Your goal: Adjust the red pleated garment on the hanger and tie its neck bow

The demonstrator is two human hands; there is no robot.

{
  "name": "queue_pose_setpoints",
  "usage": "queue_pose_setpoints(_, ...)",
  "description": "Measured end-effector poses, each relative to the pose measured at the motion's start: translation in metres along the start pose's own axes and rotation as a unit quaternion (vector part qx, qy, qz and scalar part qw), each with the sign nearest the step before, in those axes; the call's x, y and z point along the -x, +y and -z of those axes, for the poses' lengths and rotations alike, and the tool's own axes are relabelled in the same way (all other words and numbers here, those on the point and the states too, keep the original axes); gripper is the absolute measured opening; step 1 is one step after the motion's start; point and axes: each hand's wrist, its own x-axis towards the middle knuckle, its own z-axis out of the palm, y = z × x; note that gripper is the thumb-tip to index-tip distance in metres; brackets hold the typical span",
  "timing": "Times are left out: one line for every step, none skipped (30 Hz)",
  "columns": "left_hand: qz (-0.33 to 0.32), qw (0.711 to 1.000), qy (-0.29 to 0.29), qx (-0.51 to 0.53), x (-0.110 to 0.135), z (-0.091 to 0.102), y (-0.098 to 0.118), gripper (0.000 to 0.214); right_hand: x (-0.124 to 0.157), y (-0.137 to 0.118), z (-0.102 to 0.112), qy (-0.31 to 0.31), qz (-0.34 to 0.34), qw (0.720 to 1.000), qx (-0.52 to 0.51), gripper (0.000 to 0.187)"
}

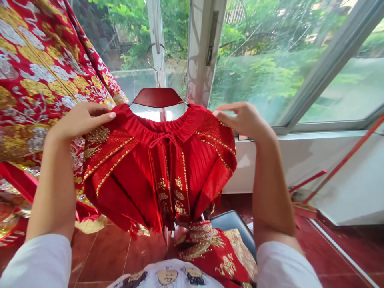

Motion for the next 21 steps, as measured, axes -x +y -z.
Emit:
queue_pose_setpoints(-0.019,0.999,-0.030,0.033,-0.006,-0.002,-0.005,0.056,-0.008,-0.001,0.005,-0.048,0.022,0.998,-0.040,0.040)
queue_pose_setpoints(-0.040,0.996,-0.052,0.053,-0.011,-0.005,-0.010,0.057,-0.014,-0.003,0.006,-0.095,0.028,0.992,-0.078,0.040)
queue_pose_setpoints(-0.057,0.995,-0.060,0.063,-0.013,-0.008,-0.013,0.056,-0.019,-0.004,0.004,-0.137,0.021,0.985,-0.106,0.038)
queue_pose_setpoints(-0.064,0.994,-0.047,0.070,-0.014,-0.012,-0.015,0.055,-0.022,-0.005,0.001,-0.162,0.009,0.980,-0.118,0.035)
queue_pose_setpoints(-0.063,0.995,-0.027,0.070,-0.014,-0.016,-0.016,0.055,-0.023,-0.006,-0.003,-0.163,0.001,0.980,-0.113,0.034)
queue_pose_setpoints(-0.059,0.996,-0.007,0.067,-0.013,-0.019,-0.016,0.055,-0.022,-0.007,-0.008,-0.139,0.005,0.986,-0.091,0.037)
queue_pose_setpoints(-0.053,0.996,0.010,0.069,-0.011,-0.021,-0.016,0.057,-0.019,-0.008,-0.013,-0.099,0.020,0.993,-0.057,0.038)
queue_pose_setpoints(-0.048,0.996,0.020,0.079,-0.010,-0.023,-0.016,0.058,-0.016,-0.009,-0.017,-0.049,0.043,0.998,-0.014,0.039)
queue_pose_setpoints(-0.043,0.994,0.028,0.091,-0.010,-0.025,-0.017,0.058,-0.012,-0.010,-0.022,0.005,0.064,0.997,0.032,0.038)
queue_pose_setpoints(-0.039,0.993,0.037,0.105,-0.010,-0.026,-0.019,0.059,-0.008,-0.011,-0.027,0.053,0.075,0.993,0.078,0.037)
queue_pose_setpoints(-0.034,0.991,0.046,0.120,-0.010,-0.028,-0.021,0.060,-0.004,-0.011,-0.032,0.095,0.075,0.986,0.118,0.038)
queue_pose_setpoints(-0.026,0.989,0.053,0.138,-0.011,-0.029,-0.025,0.061,-0.002,-0.010,-0.038,0.127,0.066,0.978,0.152,0.040)
queue_pose_setpoints(-0.018,0.985,0.061,0.158,-0.012,-0.031,-0.029,0.063,0.000,-0.010,-0.043,0.151,0.053,0.971,0.177,0.042)
queue_pose_setpoints(-0.011,0.981,0.067,0.180,-0.013,-0.033,-0.034,0.064,0.001,-0.009,-0.047,0.169,0.040,0.966,0.194,0.044)
queue_pose_setpoints(-0.007,0.976,0.070,0.208,-0.014,-0.035,-0.039,0.065,0.002,-0.008,-0.051,0.181,0.033,0.962,0.203,0.044)
queue_pose_setpoints(-0.006,0.969,0.068,0.237,-0.014,-0.037,-0.044,0.065,0.002,-0.008,-0.053,0.189,0.032,0.960,0.205,0.045)
queue_pose_setpoints(-0.004,0.962,0.062,0.266,-0.014,-0.038,-0.048,0.065,0.002,-0.007,-0.055,0.198,0.036,0.958,0.202,0.044)
queue_pose_setpoints(0.002,0.955,0.055,0.291,-0.014,-0.040,-0.051,0.064,0.002,-0.006,-0.054,0.205,0.045,0.958,0.193,0.044)
queue_pose_setpoints(0.011,0.950,0.049,0.309,-0.013,-0.042,-0.054,0.064,0.002,-0.005,-0.052,0.207,0.059,0.960,0.179,0.043)
queue_pose_setpoints(0.023,0.946,0.049,0.319,-0.012,-0.044,-0.056,0.064,0.002,-0.003,-0.048,0.202,0.076,0.964,0.158,0.043)
queue_pose_setpoints(0.037,0.943,0.056,0.325,-0.011,-0.045,-0.058,0.064,0.002,-0.002,-0.044,0.187,0.094,0.969,0.134,0.042)
